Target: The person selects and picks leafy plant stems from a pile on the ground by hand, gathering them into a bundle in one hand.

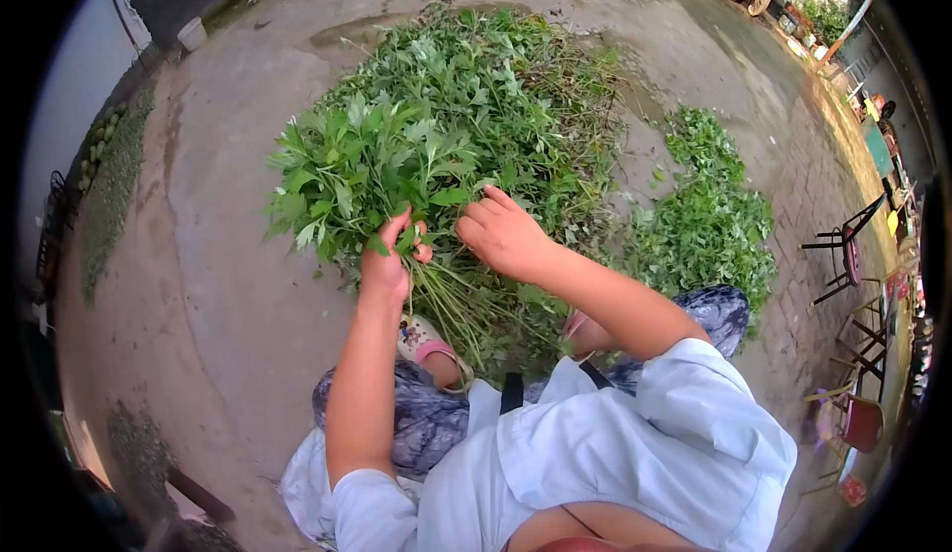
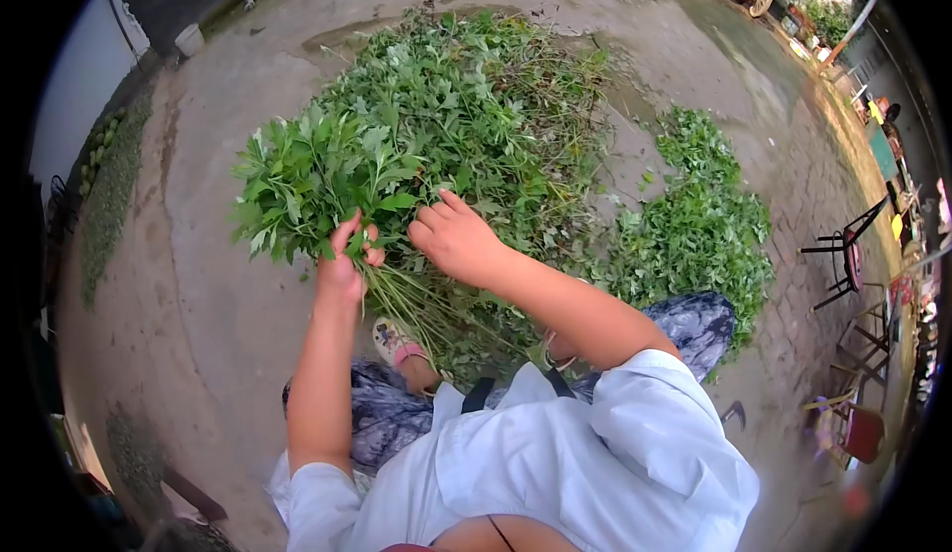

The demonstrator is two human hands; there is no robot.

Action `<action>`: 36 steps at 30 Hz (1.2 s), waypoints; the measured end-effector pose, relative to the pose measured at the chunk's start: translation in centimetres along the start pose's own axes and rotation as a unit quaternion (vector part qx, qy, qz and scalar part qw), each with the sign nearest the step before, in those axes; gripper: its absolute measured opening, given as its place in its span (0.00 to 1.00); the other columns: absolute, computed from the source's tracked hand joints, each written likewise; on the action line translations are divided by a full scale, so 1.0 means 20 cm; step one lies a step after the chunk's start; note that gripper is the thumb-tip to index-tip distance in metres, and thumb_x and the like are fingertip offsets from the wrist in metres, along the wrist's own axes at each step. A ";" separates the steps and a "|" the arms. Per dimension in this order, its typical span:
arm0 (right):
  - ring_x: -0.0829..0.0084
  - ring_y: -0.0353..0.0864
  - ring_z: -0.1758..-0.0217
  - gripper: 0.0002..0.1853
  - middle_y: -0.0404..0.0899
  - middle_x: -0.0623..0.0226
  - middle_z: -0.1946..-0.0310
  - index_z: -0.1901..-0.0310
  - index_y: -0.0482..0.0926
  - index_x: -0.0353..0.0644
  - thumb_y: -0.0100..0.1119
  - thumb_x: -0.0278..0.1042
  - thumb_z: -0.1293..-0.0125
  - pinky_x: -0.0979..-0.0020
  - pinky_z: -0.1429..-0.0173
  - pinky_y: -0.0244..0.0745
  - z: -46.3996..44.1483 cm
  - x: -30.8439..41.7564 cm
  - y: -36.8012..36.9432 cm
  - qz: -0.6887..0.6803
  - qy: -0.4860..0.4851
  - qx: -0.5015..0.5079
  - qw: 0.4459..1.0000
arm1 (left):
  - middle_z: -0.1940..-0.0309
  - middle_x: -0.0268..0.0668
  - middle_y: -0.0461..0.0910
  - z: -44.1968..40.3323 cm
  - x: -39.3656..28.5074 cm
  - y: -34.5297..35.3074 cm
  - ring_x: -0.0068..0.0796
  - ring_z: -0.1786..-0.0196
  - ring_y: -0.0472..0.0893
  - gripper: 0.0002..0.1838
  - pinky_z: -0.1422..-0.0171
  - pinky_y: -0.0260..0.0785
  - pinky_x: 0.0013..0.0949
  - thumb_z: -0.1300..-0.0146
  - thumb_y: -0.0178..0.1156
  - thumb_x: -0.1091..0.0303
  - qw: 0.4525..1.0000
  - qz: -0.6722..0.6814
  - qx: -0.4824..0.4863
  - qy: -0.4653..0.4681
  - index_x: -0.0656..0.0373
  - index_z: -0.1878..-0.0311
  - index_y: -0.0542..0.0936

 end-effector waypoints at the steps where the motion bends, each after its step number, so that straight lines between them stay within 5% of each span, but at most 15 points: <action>1: 0.66 0.70 0.57 0.06 0.69 0.66 0.73 0.69 0.68 0.43 0.50 0.31 0.50 0.51 0.39 0.53 0.05 -0.01 -0.04 0.032 -0.026 -0.006 0.999 | 0.84 0.30 0.63 0.01 0.01 0.00 0.21 0.85 0.59 0.09 0.79 0.51 0.25 0.42 0.53 0.62 0.999 -0.024 -0.029 -0.007 0.52 0.73 0.65; 6: 0.66 0.69 0.56 0.04 0.68 0.65 0.73 0.70 0.65 0.43 0.47 0.31 0.49 0.52 0.38 0.51 0.43 -0.40 -0.11 0.178 0.027 0.079 0.980 | 0.85 0.26 0.59 0.03 -0.19 -0.03 0.17 0.86 0.58 0.05 0.80 0.50 0.22 0.40 0.48 0.62 0.998 0.015 -0.041 0.045 0.50 0.65 0.66; 8: 0.66 0.70 0.55 0.05 0.71 0.63 0.71 0.67 0.69 0.44 0.46 0.31 0.46 0.52 0.36 0.48 0.68 -0.68 -0.15 0.177 0.165 0.182 0.953 | 0.86 0.26 0.58 0.01 -0.22 -0.07 0.17 0.86 0.59 0.05 0.80 0.49 0.22 0.39 0.47 0.62 0.998 0.042 -0.013 0.033 0.49 0.64 0.65; 10: 0.65 0.70 0.54 0.10 0.74 0.60 0.66 0.60 0.73 0.47 0.46 0.33 0.44 0.52 0.35 0.48 1.00 -0.95 -0.24 0.321 0.328 0.366 0.810 | 0.86 0.26 0.59 -0.01 -0.20 -0.09 0.17 0.86 0.59 0.05 0.80 0.50 0.22 0.39 0.47 0.61 0.999 0.048 0.004 0.019 0.50 0.66 0.65; 13: 0.64 0.69 0.51 0.14 0.74 0.59 0.60 0.53 0.73 0.50 0.48 0.37 0.42 0.52 0.36 0.49 1.13 -0.97 -0.36 0.362 0.407 0.432 0.719 | 0.82 0.30 0.65 -0.03 -0.06 -0.07 0.20 0.85 0.61 0.08 0.79 0.53 0.25 0.42 0.51 0.61 0.997 0.042 0.037 -0.060 0.53 0.64 0.67; 15: 0.62 0.68 0.48 0.17 0.73 0.59 0.57 0.52 0.72 0.46 0.51 0.40 0.43 0.51 0.37 0.50 0.78 -0.73 -0.35 0.113 0.304 0.148 0.934 | 0.82 0.30 0.65 -0.03 -0.02 -0.02 0.20 0.85 0.61 0.08 0.79 0.53 0.25 0.43 0.51 0.61 0.996 0.037 0.041 -0.073 0.54 0.65 0.66; 17: 0.57 0.67 0.46 0.21 0.71 0.55 0.52 0.49 0.68 0.39 0.52 0.42 0.42 0.58 0.39 0.56 0.46 -0.42 -0.32 -0.117 0.193 0.045 0.973 | 0.84 0.27 0.63 0.00 0.00 0.06 0.17 0.86 0.60 0.07 0.79 0.51 0.22 0.39 0.47 0.61 0.996 0.007 0.030 -0.085 0.52 0.68 0.65; 20: 0.56 0.70 0.51 0.22 0.72 0.52 0.55 0.47 0.66 0.38 0.51 0.39 0.41 0.62 0.46 0.63 0.15 -0.11 -0.20 -0.271 0.124 0.007 0.955 | 0.84 0.27 0.62 0.00 0.02 0.12 0.17 0.85 0.60 0.07 0.79 0.52 0.22 0.39 0.47 0.61 0.994 -0.001 0.055 -0.091 0.53 0.67 0.65; 22: 0.58 0.76 0.67 0.13 0.76 0.52 0.72 0.59 0.73 0.36 0.49 0.36 0.40 0.63 0.62 0.70 0.05 -0.06 -0.08 -0.338 0.181 0.066 0.921 | 0.79 0.30 0.68 -0.02 0.03 0.10 0.17 0.83 0.62 0.08 0.78 0.54 0.22 0.39 0.48 0.61 0.993 0.021 0.062 -0.096 0.55 0.64 0.67; 25: 0.57 0.76 0.72 0.11 0.75 0.53 0.76 0.62 0.73 0.34 0.49 0.34 0.40 0.62 0.67 0.69 0.00 -0.13 -0.08 -0.426 0.277 -0.065 0.859 | 0.59 0.37 0.74 -0.06 -0.09 -0.03 0.18 0.79 0.64 0.12 0.73 0.61 0.23 0.39 0.49 0.64 0.999 0.021 -0.046 0.015 0.60 0.56 0.71; 28: 0.56 0.76 0.73 0.11 0.75 0.54 0.77 0.60 0.71 0.35 0.48 0.33 0.40 0.61 0.69 0.70 0.02 -0.25 -0.14 -0.365 0.381 -0.168 0.833 | 0.58 0.37 0.73 -0.08 -0.07 -0.16 0.17 0.81 0.62 0.11 0.72 0.60 0.23 0.39 0.51 0.62 0.995 0.047 -0.081 0.027 0.59 0.59 0.72; 30: 0.54 0.75 0.76 0.12 0.75 0.58 0.77 0.58 0.69 0.36 0.46 0.33 0.40 0.60 0.71 0.71 -0.09 -0.10 -0.19 -0.199 0.273 -0.185 0.923 | 0.58 0.36 0.73 -0.06 -0.02 -0.13 0.19 0.74 0.69 0.13 0.65 0.63 0.25 0.40 0.53 0.61 0.999 0.041 -0.001 0.016 0.60 0.59 0.73; 32: 0.53 0.75 0.74 0.14 0.73 0.59 0.77 0.54 0.68 0.37 0.45 0.33 0.39 0.60 0.69 0.72 -0.20 0.10 -0.06 -0.183 0.178 -0.104 0.961 | 0.58 0.36 0.73 0.02 -0.03 -0.09 0.23 0.60 0.72 0.15 0.54 0.64 0.27 0.40 0.53 0.59 0.993 -0.056 -0.081 0.065 0.61 0.57 0.72; 33: 0.53 0.75 0.72 0.14 0.73 0.58 0.76 0.55 0.68 0.36 0.45 0.34 0.39 0.60 0.68 0.71 -0.21 0.15 -0.06 -0.230 0.164 -0.096 0.954 | 0.58 0.35 0.73 0.02 0.02 -0.02 0.26 0.49 0.68 0.17 0.46 0.60 0.29 0.40 0.54 0.59 1.000 0.024 0.006 -0.011 0.62 0.55 0.72; 36: 0.55 0.74 0.66 0.13 0.72 0.55 0.72 0.57 0.69 0.36 0.47 0.35 0.40 0.59 0.63 0.71 -0.18 0.14 -0.07 -0.353 0.121 -0.091 0.923 | 0.62 0.37 0.74 0.08 -0.08 -0.08 0.26 0.61 0.74 0.11 0.54 0.66 0.29 0.41 0.53 0.61 0.997 -0.050 -0.049 0.021 0.60 0.65 0.73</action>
Point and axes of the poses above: each hand's wrist, its own z-axis away from the middle knuckle, its own y-axis out of the palm, x = y × z, the point moved 9 cm from there along -z, towards the middle knuckle
